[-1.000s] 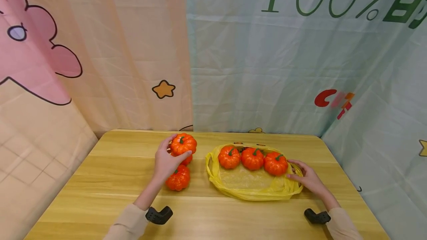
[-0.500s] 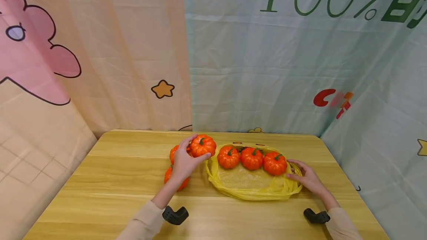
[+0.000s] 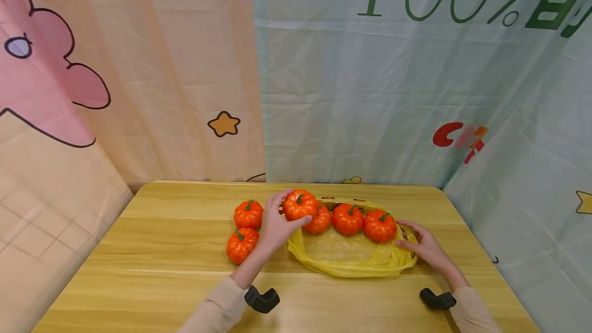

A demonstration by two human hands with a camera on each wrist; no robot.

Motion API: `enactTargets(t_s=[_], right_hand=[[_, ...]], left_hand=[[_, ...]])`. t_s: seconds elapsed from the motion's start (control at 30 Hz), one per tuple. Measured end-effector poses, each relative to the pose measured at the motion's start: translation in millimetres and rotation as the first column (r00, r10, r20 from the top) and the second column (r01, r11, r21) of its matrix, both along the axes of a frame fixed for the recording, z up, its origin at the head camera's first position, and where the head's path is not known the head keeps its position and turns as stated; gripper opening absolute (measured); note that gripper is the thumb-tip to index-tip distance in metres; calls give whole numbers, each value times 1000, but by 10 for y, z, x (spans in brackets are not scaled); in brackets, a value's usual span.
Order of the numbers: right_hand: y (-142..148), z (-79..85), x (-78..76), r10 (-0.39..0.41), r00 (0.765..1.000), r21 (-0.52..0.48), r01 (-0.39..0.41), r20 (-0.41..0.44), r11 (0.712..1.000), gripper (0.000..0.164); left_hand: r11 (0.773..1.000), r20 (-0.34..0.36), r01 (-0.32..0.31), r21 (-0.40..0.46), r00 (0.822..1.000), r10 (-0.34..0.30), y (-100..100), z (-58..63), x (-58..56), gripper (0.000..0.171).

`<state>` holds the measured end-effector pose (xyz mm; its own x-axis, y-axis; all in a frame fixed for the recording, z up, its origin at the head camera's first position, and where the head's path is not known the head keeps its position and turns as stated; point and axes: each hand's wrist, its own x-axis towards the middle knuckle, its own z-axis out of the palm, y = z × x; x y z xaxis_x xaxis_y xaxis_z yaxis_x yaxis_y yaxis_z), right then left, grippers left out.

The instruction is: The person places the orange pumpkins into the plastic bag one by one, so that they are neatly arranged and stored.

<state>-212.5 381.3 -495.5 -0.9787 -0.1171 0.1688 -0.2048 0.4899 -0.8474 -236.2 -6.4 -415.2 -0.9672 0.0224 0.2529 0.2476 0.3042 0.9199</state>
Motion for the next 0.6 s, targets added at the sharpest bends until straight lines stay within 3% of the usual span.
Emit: enactTargets(t_s=[0.27,0.6], right_hand=[[20,-25,-18,5,1000,-1,-5,-14,1000,56],[37,-24,-20,14,1000,-24,-14,27,1000,58]], left_hand=[[998,-13,68,12,998,-68,207,-49,40,70],[989,14,146,37,989,-147,487,-183,66,70]])
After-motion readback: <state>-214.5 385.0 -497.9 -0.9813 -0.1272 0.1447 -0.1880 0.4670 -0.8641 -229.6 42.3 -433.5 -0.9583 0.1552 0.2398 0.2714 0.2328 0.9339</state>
